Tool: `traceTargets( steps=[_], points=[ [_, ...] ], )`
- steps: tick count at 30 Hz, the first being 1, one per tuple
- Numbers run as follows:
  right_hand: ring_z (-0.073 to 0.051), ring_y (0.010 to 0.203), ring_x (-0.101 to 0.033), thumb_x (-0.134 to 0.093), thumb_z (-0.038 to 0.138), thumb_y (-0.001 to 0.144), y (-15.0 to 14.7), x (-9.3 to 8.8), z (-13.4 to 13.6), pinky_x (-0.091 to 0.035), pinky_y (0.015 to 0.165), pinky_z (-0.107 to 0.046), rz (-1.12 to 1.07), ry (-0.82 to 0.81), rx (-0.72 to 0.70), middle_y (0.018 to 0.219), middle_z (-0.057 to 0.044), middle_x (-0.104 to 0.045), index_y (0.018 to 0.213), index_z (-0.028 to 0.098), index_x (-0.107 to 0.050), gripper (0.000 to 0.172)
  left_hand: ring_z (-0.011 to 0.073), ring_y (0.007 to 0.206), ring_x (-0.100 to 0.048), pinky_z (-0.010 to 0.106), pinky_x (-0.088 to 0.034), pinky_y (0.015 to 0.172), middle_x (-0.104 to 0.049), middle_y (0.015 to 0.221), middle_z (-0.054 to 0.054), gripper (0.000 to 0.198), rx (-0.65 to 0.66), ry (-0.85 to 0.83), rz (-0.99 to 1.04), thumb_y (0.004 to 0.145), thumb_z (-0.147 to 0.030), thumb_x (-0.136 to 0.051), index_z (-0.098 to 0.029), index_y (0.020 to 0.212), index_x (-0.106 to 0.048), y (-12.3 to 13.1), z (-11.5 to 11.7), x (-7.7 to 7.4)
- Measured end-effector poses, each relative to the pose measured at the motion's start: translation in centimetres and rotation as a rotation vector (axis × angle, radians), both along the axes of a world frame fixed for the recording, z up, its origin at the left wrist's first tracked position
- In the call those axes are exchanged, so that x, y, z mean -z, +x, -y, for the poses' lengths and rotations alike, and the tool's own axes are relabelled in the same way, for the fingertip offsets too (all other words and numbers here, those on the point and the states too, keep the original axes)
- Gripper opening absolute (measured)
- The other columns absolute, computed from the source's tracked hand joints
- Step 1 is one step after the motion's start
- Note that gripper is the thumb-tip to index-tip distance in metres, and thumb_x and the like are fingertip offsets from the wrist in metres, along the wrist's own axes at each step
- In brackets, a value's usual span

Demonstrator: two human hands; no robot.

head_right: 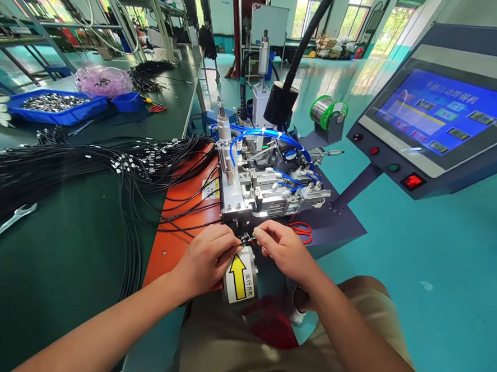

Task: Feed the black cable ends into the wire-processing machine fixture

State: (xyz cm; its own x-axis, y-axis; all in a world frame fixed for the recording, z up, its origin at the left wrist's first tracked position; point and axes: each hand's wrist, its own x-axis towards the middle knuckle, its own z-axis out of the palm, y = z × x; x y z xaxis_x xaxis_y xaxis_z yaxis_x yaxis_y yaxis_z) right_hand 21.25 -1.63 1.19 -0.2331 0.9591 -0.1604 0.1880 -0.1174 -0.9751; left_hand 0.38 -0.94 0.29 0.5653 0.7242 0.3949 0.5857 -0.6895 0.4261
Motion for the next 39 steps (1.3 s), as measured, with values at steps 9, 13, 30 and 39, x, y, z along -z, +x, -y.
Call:
traceTargets(
  steps=[9, 13, 30, 39],
  points=[
    [-0.014, 0.064, -0.046, -0.05, 0.045, 0.096, -0.6, 0.6, -0.1, -0.037, 0.061, -0.027, 0.164, 0.181, 0.008, 0.069, 0.003, -0.051, 0.077, 0.022, -0.054, 0.03, 0.0189, 0.077, -0.05, 0.032, -0.04, 0.068, -0.057, 0.081, 0.005, 0.014, -0.085, -0.009, -0.049, 0.091, -0.017, -0.05, -0.018, 0.084, -0.062, 0.0, 0.5, -0.7],
    [-0.015, 0.067, -0.047, -0.048, 0.043, 0.096, -1.5, 1.9, -0.3, -0.037, 0.062, -0.027, 0.154, 0.203, 0.07, 0.072, 0.002, -0.051, 0.077, 0.022, -0.052, 0.029, 0.0186, 0.082, -0.053, 0.032, -0.044, 0.073, -0.058, 0.089, 0.005, 0.02, -0.147, -0.045, -0.018, 0.089, -0.012, -0.051, -0.02, 0.103, -0.063, -0.3, 0.6, -0.6],
    [-0.015, 0.07, -0.052, -0.047, 0.038, 0.098, -2.7, 3.7, -0.9, -0.04, 0.065, -0.026, 0.196, 0.228, 0.143, 0.074, 0.002, -0.055, 0.079, 0.021, -0.054, 0.027, 0.0197, 0.088, -0.056, 0.03, -0.045, 0.073, -0.056, 0.094, 0.005, 0.028, -0.261, -0.152, -0.121, 0.085, -0.006, -0.048, -0.021, 0.101, -0.065, -0.3, 0.4, -0.2],
    [-0.014, 0.069, -0.053, -0.047, 0.036, 0.098, -2.6, 3.8, -0.9, -0.041, 0.064, -0.024, 0.193, 0.25, 0.141, 0.074, 0.002, -0.056, 0.079, 0.02, -0.055, 0.026, 0.02, 0.087, -0.055, 0.031, -0.045, 0.075, -0.055, 0.093, 0.005, 0.029, -0.292, -0.164, -0.162, 0.084, -0.006, -0.049, -0.021, 0.102, -0.066, -0.1, 0.4, -0.2]
  ],
)
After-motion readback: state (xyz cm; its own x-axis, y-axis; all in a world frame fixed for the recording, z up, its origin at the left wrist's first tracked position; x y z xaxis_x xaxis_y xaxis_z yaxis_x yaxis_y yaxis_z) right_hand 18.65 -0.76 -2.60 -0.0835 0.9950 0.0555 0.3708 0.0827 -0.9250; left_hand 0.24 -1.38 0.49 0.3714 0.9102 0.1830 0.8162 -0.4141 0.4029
